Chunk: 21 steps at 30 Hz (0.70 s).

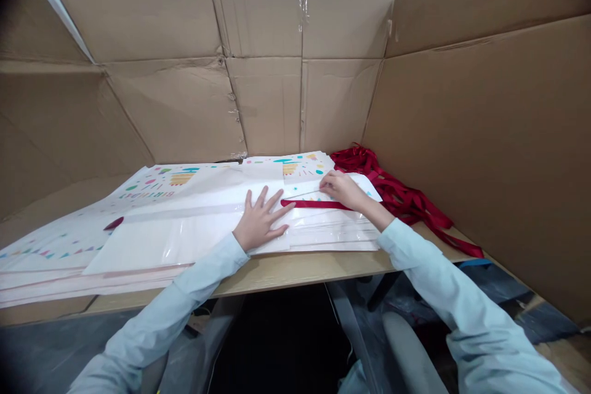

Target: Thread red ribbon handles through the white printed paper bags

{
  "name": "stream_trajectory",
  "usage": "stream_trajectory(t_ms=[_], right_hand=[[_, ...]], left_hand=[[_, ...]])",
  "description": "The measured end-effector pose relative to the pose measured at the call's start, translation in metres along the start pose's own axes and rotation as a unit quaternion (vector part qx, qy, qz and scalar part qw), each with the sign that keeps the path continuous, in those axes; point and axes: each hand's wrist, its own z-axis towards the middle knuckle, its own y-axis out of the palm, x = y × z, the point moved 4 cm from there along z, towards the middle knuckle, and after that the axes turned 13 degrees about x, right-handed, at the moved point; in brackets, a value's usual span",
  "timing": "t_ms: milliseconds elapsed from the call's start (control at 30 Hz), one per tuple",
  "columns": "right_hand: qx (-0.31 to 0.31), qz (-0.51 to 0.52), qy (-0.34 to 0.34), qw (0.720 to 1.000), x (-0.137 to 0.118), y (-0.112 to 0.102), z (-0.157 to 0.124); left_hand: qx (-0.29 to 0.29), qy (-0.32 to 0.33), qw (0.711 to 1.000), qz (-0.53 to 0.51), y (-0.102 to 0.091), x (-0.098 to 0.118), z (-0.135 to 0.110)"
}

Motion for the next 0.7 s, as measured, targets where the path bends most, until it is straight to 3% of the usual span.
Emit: stream_trajectory(t_ms=[133, 367, 533, 700], right_hand=[[-0.003, -0.002, 0.077, 0.997, 0.025, -0.019, -0.006], [-0.001, -0.013, 0.071, 0.997, 0.030, -0.019, -0.003], [0.002, -0.006, 0.003, 1.000, 0.004, -0.003, -0.003], [0.002, 0.019, -0.034, 0.999, -0.042, 0.032, 0.008]], left_hand=[[0.001, -0.008, 1.000, 0.001, 0.002, 0.001, 0.000], [0.019, -0.023, 0.999, 0.024, 0.002, 0.003, 0.002], [0.008, -0.028, 0.999, 0.032, 0.003, 0.003, 0.002], [0.010, -0.030, 0.999, 0.031, 0.002, 0.004, 0.003]])
